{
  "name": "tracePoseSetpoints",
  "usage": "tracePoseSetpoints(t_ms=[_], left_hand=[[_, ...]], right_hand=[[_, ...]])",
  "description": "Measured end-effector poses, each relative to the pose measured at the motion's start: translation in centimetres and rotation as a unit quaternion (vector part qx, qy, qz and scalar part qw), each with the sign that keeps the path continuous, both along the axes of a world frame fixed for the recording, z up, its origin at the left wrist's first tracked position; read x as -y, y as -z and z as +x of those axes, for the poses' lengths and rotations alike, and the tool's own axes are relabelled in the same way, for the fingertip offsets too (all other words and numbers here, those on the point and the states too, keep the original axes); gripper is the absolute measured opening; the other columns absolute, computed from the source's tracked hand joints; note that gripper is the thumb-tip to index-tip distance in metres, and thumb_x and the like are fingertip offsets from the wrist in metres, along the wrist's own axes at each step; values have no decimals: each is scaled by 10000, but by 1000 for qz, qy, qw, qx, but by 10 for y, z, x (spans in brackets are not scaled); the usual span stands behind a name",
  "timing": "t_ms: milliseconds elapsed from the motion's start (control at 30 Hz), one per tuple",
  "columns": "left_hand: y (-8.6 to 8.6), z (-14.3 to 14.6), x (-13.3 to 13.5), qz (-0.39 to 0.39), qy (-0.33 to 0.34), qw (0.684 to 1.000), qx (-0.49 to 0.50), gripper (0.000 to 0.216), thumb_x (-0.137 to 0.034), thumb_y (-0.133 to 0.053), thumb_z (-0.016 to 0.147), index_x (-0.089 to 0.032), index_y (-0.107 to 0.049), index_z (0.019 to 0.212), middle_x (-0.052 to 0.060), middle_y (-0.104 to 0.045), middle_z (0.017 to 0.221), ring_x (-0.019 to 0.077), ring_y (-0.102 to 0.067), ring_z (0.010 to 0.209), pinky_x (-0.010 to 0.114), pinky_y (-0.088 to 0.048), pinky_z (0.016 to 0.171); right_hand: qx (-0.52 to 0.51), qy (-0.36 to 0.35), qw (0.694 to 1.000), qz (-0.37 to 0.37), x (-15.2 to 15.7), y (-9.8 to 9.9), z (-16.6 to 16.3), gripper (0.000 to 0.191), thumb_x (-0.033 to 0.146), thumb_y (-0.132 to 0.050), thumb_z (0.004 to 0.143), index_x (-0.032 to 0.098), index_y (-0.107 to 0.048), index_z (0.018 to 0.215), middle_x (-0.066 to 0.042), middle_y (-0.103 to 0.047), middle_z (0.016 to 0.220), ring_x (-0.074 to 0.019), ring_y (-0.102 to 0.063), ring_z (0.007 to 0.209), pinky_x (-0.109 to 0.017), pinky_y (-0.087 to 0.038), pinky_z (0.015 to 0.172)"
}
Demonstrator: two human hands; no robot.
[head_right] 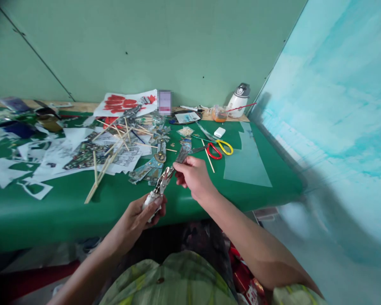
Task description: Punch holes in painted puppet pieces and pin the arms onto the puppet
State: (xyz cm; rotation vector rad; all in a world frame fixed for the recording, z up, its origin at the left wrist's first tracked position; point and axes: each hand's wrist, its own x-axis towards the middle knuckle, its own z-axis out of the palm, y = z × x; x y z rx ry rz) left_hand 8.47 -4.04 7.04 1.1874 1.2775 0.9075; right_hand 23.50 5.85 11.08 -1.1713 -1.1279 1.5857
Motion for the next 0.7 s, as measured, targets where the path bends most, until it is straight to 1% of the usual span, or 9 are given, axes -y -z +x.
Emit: tracePoseSetpoints(t_ms=[233, 400, 533, 700], left_hand=[[-2, 2, 0, -8, -24, 1000, 12, 426, -580, -521, 848, -156, -538, 806, 0, -510, 665, 83, -422, 565, 203, -337, 519], [-6, 2, 1, -32, -34, 998, 44, 450, -603, -551, 810, -154, -549, 831, 1, -515, 672, 82, -413, 549, 205, -324, 500], [-6, 3, 1, -41, -39, 997, 59, 464, -613, -584, 780, -154, -552, 832, 8, -525, 685, 83, -417, 559, 208, -331, 509], [-4, 1, 2, -44, -43, 996, 69, 436, -585, -585, 798, -153, -548, 847, 12, -529, 703, 83, -424, 571, 207, -341, 518]], right_hand=[[-12, -5, 1000, -9, 1, 1, 1, 198, 307, -681, 678, 183, -529, 655, 30, -528, 501, -93, -490, 385, -217, -256, 337], [-14, -8, 1000, -9, 1, 2, 2, 207, 318, -675, 696, 184, -524, 650, 30, -528, 510, -88, -489, 394, -217, -252, 345], [24, 0, 1000, 13, 1, 0, 2, 211, 319, -657, 710, 189, -513, 628, 32, -519, 506, -78, -470, 385, -223, -243, 359], [69, 7, 995, 73, 2, 3, 1, 248, 337, -641, 739, 194, -496, 597, 36, -514, 500, -68, -443, 373, -232, -266, 388]])
